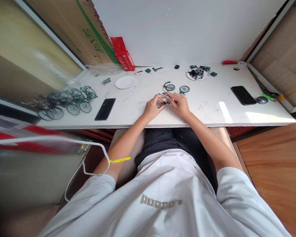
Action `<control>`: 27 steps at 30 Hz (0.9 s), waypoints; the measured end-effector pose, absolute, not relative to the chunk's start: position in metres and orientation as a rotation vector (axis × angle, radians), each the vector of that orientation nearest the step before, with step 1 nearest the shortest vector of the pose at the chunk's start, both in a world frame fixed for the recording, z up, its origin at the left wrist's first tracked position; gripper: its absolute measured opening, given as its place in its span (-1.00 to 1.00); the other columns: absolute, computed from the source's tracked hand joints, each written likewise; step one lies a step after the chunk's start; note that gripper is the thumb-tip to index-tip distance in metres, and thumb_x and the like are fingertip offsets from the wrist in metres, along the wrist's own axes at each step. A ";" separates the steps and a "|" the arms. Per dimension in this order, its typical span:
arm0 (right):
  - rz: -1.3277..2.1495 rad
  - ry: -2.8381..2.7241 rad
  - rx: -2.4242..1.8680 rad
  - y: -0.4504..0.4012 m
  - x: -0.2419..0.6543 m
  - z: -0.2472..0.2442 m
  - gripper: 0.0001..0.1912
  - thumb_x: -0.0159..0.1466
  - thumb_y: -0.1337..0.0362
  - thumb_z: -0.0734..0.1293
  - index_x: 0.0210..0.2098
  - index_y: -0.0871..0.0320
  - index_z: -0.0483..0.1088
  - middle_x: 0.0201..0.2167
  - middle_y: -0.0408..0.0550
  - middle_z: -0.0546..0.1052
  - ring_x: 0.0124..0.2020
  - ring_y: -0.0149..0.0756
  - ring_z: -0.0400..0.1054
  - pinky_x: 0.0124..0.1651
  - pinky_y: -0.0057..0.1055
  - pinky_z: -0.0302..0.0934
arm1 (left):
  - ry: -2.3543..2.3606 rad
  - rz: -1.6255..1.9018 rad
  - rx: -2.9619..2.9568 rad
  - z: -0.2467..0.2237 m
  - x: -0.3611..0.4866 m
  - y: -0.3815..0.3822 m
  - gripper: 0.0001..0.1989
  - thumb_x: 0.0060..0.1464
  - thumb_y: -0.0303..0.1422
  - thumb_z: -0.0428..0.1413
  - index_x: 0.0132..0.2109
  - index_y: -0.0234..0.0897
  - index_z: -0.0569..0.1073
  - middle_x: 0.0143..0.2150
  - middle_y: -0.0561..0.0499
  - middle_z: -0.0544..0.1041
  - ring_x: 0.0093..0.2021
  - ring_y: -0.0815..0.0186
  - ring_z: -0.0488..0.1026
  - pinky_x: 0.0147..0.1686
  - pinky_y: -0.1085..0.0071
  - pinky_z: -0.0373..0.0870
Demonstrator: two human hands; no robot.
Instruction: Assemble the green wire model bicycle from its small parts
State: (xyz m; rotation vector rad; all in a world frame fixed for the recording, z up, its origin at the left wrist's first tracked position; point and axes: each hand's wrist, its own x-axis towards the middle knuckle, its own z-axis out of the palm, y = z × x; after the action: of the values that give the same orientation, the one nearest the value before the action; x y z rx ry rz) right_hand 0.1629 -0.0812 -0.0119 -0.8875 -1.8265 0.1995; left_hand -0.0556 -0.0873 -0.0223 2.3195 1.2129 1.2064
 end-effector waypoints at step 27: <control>0.197 -1.823 -0.935 -0.087 0.163 -0.007 -0.34 0.57 -0.33 0.27 0.04 0.05 0.75 -0.34 0.02 0.73 -0.46 -0.23 0.44 -0.27 -0.25 0.38 | 1.235 1.229 2.332 -0.027 -0.057 -0.088 -0.35 0.28 -0.55 0.33 0.39 -0.04 0.37 -0.08 0.08 0.77 0.00 0.22 0.76 0.10 0.32 0.62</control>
State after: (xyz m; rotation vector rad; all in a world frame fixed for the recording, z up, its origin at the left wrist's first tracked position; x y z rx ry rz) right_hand 0.1627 -0.0873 -0.0067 -0.9348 -1.8234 0.1971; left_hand -0.0570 -0.0885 -0.0266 2.3317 1.2349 1.2287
